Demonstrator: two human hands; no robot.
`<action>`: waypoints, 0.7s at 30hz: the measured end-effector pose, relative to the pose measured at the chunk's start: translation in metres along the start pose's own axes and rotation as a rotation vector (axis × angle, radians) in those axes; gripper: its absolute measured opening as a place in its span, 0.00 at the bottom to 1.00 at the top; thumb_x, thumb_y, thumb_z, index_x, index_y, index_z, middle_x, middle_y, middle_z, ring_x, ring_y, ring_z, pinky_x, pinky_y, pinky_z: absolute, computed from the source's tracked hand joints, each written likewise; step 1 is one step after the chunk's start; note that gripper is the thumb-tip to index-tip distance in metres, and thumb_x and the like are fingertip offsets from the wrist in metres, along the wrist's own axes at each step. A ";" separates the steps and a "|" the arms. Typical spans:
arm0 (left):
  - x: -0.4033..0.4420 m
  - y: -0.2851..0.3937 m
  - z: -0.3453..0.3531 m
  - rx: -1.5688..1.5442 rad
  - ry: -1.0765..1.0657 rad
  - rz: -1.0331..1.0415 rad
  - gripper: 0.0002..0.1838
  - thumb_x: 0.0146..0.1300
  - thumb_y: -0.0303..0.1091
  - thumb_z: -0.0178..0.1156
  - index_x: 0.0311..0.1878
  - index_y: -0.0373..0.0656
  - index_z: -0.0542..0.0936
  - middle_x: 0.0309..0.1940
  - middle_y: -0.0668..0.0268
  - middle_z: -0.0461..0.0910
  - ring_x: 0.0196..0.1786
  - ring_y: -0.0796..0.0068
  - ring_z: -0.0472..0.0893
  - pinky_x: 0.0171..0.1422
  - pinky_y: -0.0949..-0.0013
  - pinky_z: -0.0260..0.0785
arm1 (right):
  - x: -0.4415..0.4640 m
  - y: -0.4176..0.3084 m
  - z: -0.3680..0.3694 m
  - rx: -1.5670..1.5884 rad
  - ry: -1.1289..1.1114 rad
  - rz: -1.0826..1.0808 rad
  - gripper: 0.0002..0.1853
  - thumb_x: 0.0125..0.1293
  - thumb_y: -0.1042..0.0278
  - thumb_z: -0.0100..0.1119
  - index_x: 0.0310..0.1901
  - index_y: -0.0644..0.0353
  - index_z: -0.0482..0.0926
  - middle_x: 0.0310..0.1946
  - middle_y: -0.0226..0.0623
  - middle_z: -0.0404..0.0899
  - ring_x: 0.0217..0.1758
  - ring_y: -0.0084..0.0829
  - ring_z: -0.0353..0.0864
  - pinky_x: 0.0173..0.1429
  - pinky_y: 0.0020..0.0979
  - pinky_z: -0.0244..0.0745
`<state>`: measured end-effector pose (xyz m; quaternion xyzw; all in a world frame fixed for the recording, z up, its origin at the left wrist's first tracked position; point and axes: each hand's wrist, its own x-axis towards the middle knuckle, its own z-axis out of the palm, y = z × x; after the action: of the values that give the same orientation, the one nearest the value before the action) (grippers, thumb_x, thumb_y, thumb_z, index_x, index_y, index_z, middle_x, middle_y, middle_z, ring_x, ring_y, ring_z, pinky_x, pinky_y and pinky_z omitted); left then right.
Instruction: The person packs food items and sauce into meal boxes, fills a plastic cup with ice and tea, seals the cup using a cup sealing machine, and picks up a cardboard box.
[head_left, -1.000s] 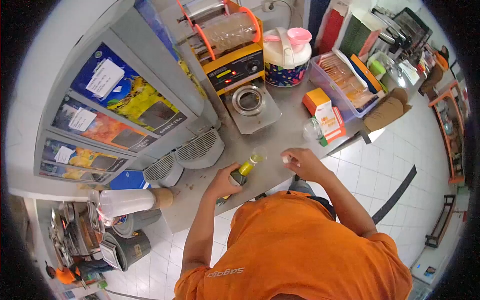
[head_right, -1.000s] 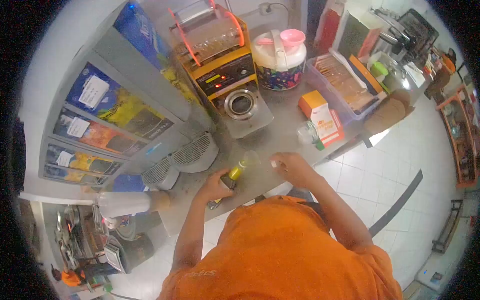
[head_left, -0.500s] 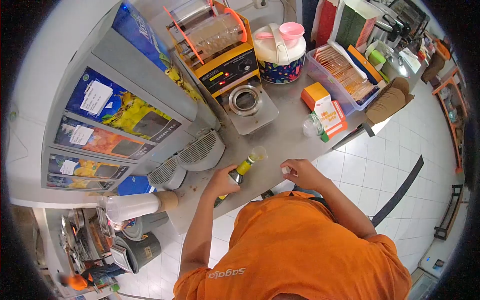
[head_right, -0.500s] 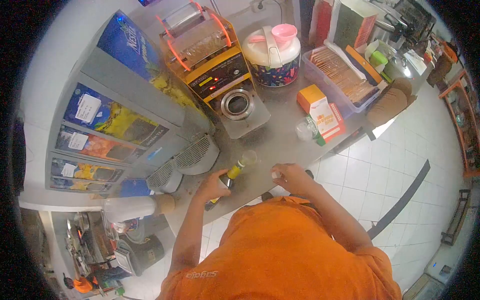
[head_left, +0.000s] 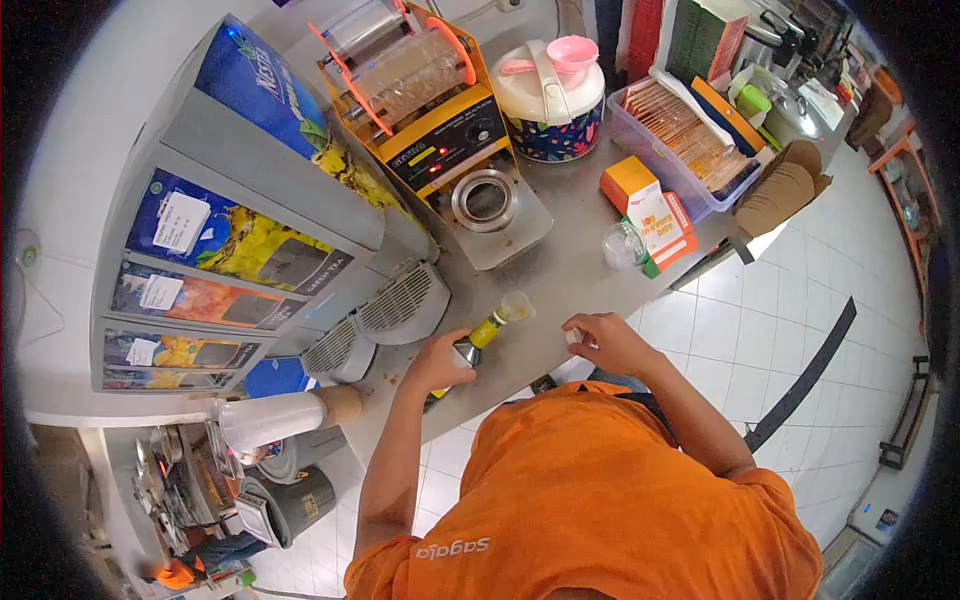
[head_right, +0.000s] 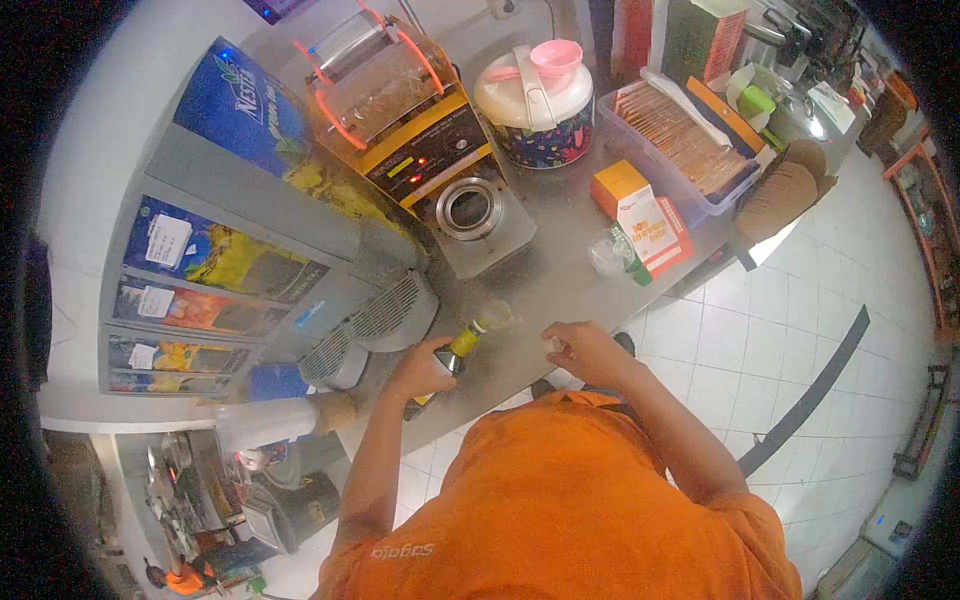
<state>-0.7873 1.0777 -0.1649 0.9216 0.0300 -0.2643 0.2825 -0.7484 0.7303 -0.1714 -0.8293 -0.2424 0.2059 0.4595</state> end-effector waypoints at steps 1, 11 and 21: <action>0.000 0.001 0.000 0.007 0.002 -0.001 0.46 0.38 0.39 0.75 0.68 0.45 0.77 0.64 0.52 0.79 0.66 0.52 0.78 0.72 0.59 0.71 | 0.000 0.000 0.000 0.004 -0.006 0.009 0.17 0.62 0.66 0.69 0.51 0.61 0.82 0.40 0.50 0.85 0.43 0.52 0.86 0.48 0.44 0.80; 0.006 -0.011 0.004 0.009 0.029 0.051 0.45 0.37 0.41 0.76 0.66 0.45 0.79 0.58 0.50 0.83 0.61 0.50 0.81 0.69 0.57 0.72 | 0.004 0.010 0.003 -0.038 0.025 -0.063 0.17 0.63 0.67 0.69 0.52 0.62 0.81 0.35 0.47 0.85 0.37 0.44 0.85 0.43 0.39 0.80; -0.001 -0.002 0.004 0.003 0.038 0.051 0.46 0.37 0.40 0.76 0.68 0.44 0.77 0.62 0.50 0.80 0.64 0.49 0.79 0.72 0.57 0.70 | 0.004 0.005 -0.001 -0.017 -0.007 -0.014 0.18 0.64 0.69 0.70 0.53 0.63 0.80 0.31 0.41 0.82 0.33 0.36 0.83 0.41 0.35 0.78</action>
<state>-0.7903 1.0772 -0.1684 0.9273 0.0113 -0.2395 0.2873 -0.7435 0.7296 -0.1762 -0.8307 -0.2515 0.2037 0.4529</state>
